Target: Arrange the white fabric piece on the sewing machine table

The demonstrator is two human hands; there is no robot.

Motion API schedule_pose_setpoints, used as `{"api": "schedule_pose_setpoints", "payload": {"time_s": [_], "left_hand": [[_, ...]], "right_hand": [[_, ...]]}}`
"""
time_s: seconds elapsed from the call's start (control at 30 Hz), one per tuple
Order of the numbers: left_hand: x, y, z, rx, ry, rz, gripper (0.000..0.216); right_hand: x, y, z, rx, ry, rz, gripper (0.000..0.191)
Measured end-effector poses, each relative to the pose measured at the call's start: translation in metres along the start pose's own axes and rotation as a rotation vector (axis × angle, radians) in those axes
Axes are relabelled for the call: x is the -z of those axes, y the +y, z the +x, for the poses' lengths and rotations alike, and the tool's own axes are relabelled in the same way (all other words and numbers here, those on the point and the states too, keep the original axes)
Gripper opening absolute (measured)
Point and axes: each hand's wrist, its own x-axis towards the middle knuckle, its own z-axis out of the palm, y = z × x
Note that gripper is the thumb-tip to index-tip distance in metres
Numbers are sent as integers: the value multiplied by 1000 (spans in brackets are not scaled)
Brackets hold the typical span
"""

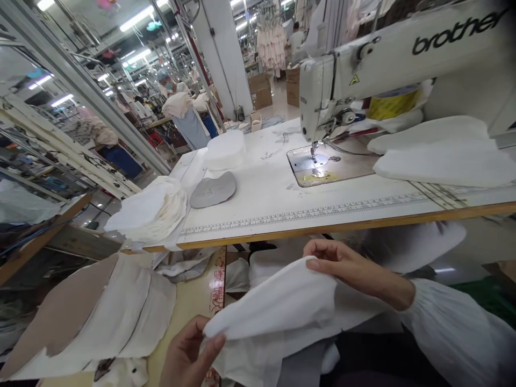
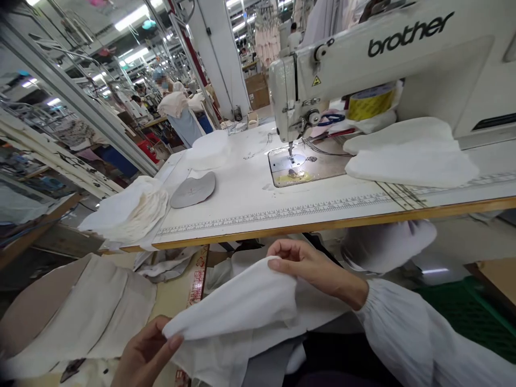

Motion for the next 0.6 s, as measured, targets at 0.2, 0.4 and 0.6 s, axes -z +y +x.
{"api": "schedule_pose_setpoints", "payload": {"time_s": [0.2, 0.4, 0.6], "left_hand": [[-6, -10, 2, 22, 111, -87, 43], [-14, -12, 0, 9, 178, -104, 49], [-14, -13, 5, 25, 151, -66, 52]], "right_hand": [[3, 3, -6, 23, -17, -87, 28], [4, 13, -4, 51, -49, -131, 25], [4, 17, -4, 58, -57, -147, 26]]}}
